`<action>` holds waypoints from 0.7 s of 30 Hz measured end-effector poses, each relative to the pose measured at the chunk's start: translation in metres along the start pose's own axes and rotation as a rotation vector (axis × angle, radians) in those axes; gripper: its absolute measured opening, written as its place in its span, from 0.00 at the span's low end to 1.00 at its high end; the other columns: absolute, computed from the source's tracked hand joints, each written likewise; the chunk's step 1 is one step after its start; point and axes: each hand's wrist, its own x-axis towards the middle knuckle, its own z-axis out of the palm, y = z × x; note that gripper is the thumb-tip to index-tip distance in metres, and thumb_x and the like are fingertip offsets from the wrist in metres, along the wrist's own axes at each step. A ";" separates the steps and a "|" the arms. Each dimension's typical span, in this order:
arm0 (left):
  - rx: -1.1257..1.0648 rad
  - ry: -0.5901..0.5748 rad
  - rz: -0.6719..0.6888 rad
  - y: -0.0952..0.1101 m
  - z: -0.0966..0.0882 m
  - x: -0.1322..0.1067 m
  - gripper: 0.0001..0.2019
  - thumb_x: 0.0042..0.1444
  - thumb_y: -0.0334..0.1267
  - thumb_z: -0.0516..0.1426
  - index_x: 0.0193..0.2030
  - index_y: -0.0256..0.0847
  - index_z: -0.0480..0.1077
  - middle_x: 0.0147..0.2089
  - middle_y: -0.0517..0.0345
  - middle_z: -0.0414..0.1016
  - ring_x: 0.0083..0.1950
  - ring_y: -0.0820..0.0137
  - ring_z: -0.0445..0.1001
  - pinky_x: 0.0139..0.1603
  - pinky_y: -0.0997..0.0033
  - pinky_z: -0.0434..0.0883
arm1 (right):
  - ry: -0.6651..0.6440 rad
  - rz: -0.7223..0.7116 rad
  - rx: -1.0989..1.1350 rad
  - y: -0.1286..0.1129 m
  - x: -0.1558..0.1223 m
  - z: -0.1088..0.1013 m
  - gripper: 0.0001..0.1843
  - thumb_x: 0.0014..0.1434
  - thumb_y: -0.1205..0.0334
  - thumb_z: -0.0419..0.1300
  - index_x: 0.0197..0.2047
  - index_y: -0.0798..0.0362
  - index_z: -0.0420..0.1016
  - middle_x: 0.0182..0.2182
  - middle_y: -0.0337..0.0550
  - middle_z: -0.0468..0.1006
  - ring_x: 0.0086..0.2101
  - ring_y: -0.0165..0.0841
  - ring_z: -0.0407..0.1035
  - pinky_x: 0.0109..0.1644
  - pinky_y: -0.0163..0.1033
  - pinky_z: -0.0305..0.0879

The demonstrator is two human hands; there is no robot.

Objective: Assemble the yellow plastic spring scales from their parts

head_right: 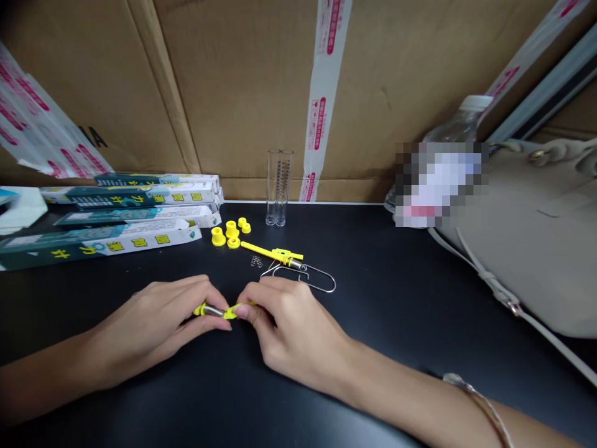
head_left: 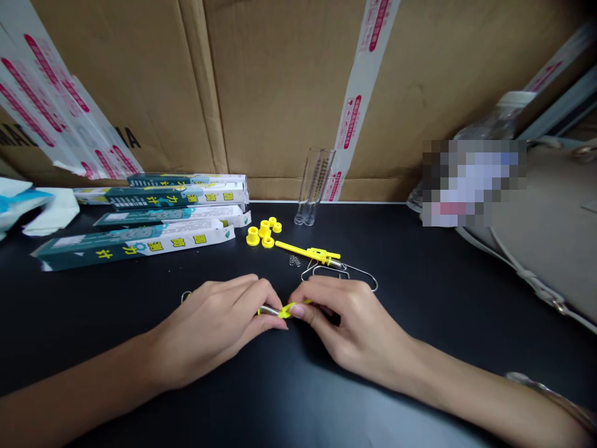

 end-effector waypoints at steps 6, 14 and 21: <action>-0.019 -0.004 -0.009 0.000 0.001 -0.001 0.06 0.69 0.42 0.54 0.43 0.44 0.67 0.41 0.66 0.76 0.39 0.72 0.78 0.34 0.72 0.66 | -0.027 0.045 0.059 -0.003 0.000 -0.002 0.12 0.67 0.70 0.55 0.31 0.55 0.72 0.23 0.34 0.69 0.25 0.26 0.62 0.29 0.31 0.56; -0.033 -0.016 -0.057 0.001 -0.001 0.000 0.05 0.69 0.42 0.55 0.43 0.45 0.67 0.40 0.67 0.76 0.38 0.72 0.78 0.35 0.73 0.66 | 0.115 -0.304 -0.298 0.002 -0.004 0.001 0.16 0.65 0.76 0.50 0.39 0.62 0.79 0.26 0.44 0.69 0.27 0.33 0.60 0.31 0.39 0.58; -0.046 -0.010 -0.025 -0.002 -0.002 0.002 0.06 0.69 0.42 0.54 0.42 0.45 0.67 0.37 0.67 0.75 0.35 0.73 0.77 0.33 0.74 0.65 | 0.185 -0.510 -0.633 -0.004 -0.003 -0.002 0.18 0.68 0.73 0.49 0.36 0.61 0.81 0.22 0.43 0.66 0.26 0.36 0.55 0.29 0.42 0.55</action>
